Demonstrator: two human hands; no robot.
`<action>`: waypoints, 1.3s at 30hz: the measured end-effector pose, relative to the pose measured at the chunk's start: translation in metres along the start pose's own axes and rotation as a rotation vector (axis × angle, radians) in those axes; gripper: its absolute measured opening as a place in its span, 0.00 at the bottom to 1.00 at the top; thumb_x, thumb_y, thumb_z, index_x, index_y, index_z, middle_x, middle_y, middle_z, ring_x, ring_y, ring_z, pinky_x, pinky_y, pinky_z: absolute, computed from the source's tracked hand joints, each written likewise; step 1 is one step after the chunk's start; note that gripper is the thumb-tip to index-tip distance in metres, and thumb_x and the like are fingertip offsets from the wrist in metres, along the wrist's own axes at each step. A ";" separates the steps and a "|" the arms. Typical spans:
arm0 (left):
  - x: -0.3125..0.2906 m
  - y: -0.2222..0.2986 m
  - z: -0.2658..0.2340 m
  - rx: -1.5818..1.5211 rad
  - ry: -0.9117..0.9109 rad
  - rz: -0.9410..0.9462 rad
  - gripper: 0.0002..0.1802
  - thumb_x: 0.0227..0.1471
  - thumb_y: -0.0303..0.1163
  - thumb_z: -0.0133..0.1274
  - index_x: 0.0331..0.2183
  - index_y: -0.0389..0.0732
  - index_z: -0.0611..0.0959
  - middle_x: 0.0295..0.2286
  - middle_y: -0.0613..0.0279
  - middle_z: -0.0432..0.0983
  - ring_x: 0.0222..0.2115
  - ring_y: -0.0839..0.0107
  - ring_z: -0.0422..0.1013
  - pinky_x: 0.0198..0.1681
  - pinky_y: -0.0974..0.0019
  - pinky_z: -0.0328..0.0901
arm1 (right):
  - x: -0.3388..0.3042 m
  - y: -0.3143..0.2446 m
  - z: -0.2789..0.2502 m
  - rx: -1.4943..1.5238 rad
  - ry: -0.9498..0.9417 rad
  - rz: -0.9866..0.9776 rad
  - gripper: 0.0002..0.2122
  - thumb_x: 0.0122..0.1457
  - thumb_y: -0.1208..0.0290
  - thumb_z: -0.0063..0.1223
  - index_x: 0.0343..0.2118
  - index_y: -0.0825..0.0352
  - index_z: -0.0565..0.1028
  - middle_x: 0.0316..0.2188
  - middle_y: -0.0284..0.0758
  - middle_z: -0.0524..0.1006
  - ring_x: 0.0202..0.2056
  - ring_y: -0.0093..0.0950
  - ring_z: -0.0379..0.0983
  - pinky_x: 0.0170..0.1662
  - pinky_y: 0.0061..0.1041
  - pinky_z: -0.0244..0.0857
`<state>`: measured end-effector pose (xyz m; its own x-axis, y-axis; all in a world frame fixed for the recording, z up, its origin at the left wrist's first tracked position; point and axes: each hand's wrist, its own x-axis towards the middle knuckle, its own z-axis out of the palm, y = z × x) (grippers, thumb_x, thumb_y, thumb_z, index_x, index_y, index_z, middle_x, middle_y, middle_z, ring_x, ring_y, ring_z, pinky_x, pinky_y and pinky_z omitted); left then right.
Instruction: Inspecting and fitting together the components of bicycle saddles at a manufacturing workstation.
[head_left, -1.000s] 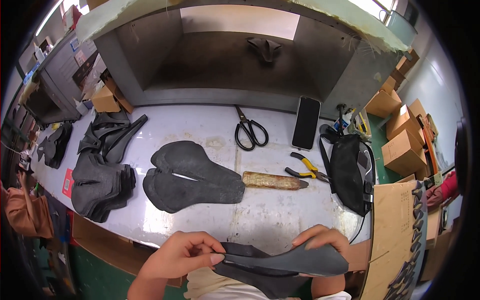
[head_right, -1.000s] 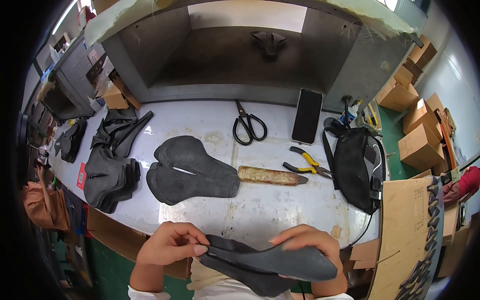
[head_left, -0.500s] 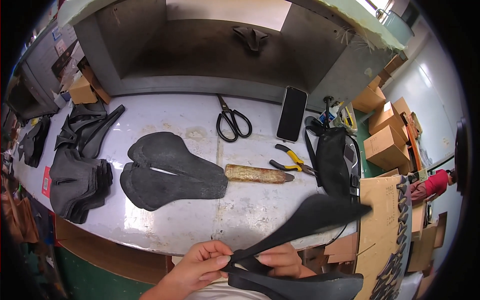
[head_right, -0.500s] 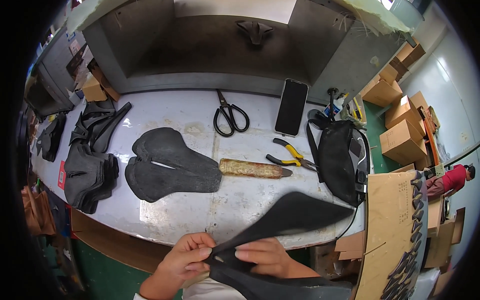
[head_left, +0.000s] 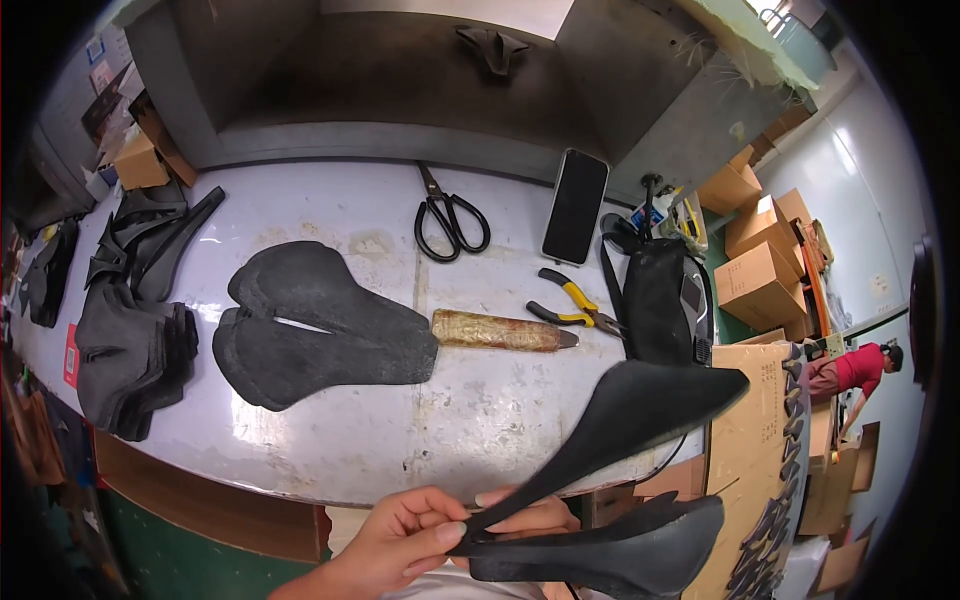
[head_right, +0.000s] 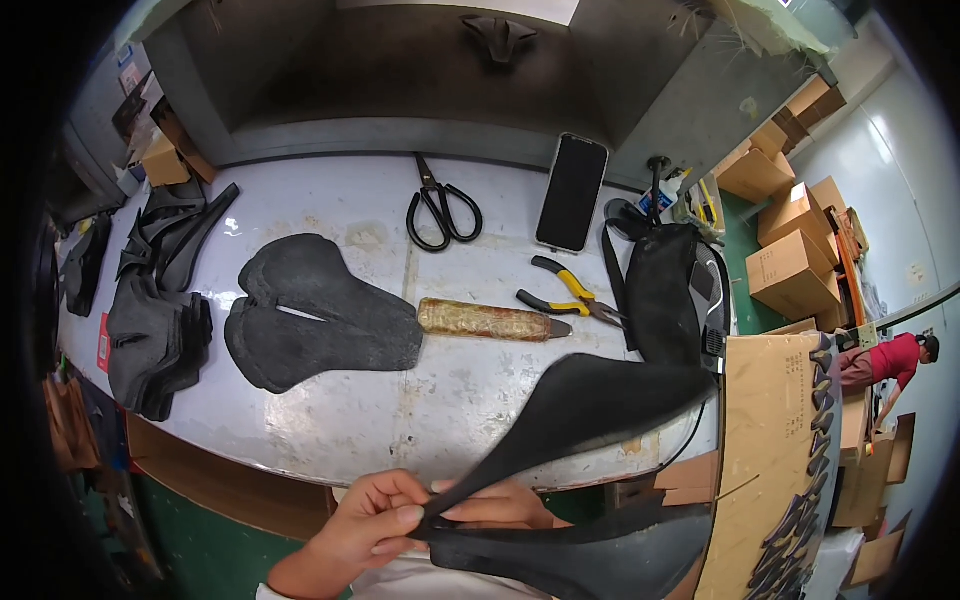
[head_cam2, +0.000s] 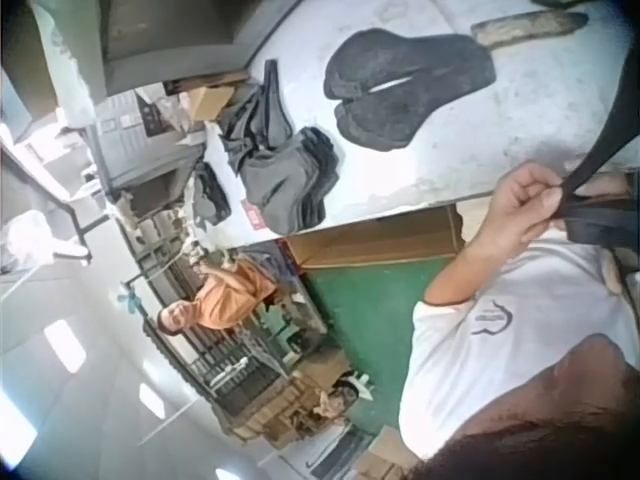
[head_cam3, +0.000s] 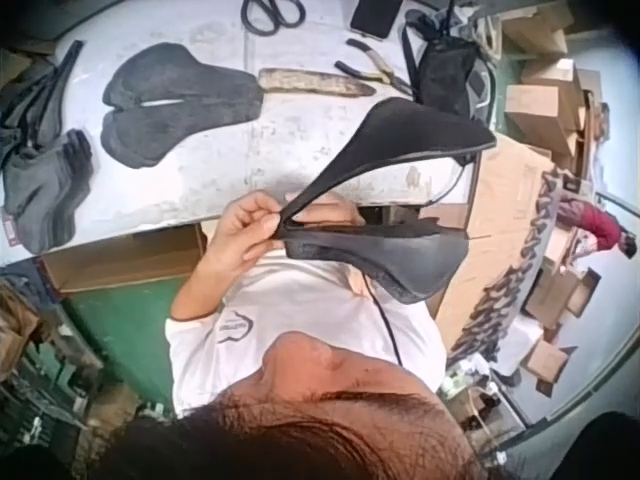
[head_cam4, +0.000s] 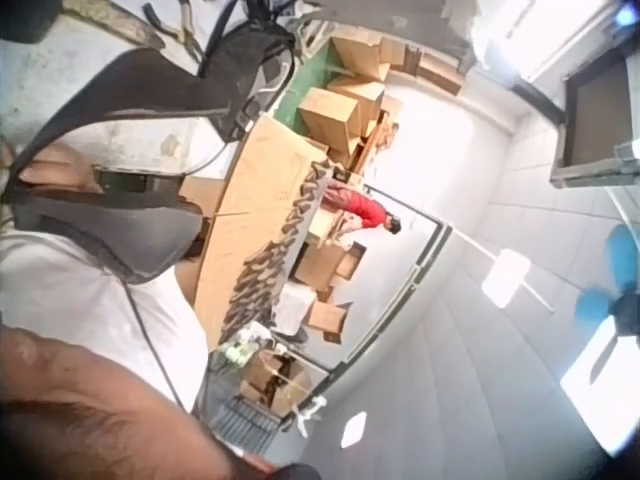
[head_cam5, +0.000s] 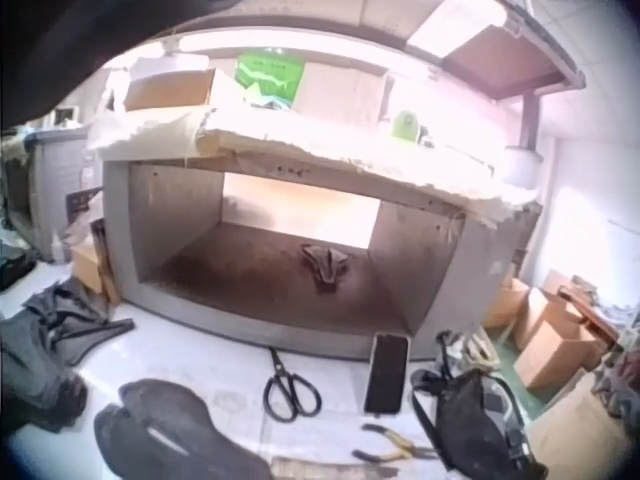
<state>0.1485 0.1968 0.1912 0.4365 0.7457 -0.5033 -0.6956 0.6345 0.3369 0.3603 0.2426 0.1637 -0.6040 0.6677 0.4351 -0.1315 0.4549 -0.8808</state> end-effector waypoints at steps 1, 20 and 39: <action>-0.007 0.002 0.003 -0.030 0.039 0.050 0.05 0.56 0.25 0.52 0.37 0.36 0.76 0.25 0.55 0.78 0.12 0.88 0.55 0.13 0.82 0.47 | 0.002 0.000 0.003 0.130 -0.057 0.093 0.13 0.54 0.81 0.57 0.43 0.73 0.71 0.46 0.47 0.73 0.47 0.39 0.74 0.51 0.34 0.67; -0.006 -0.002 -0.002 0.447 0.029 0.153 0.06 0.55 0.21 0.53 0.37 0.33 0.78 0.23 0.60 0.79 0.15 0.86 0.61 0.17 0.79 0.53 | -0.003 0.004 -0.013 0.002 0.024 -0.012 0.13 0.51 0.78 0.61 0.41 0.68 0.76 0.42 0.45 0.74 0.40 0.38 0.75 0.41 0.33 0.71; -0.012 0.001 -0.002 0.357 -0.042 0.031 0.23 0.58 0.21 0.48 0.56 0.32 0.70 0.31 0.53 0.81 0.21 0.77 0.73 0.24 0.75 0.68 | 0.036 -0.026 -0.025 0.444 -0.096 0.805 0.09 0.51 0.70 0.64 0.30 0.71 0.80 0.29 0.39 0.79 0.33 0.31 0.75 0.38 0.29 0.66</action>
<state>0.1419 0.1882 0.1961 0.4465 0.7684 -0.4585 -0.4687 0.6373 0.6117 0.3615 0.2693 0.2070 -0.7038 0.6239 -0.3397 0.0794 -0.4061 -0.9104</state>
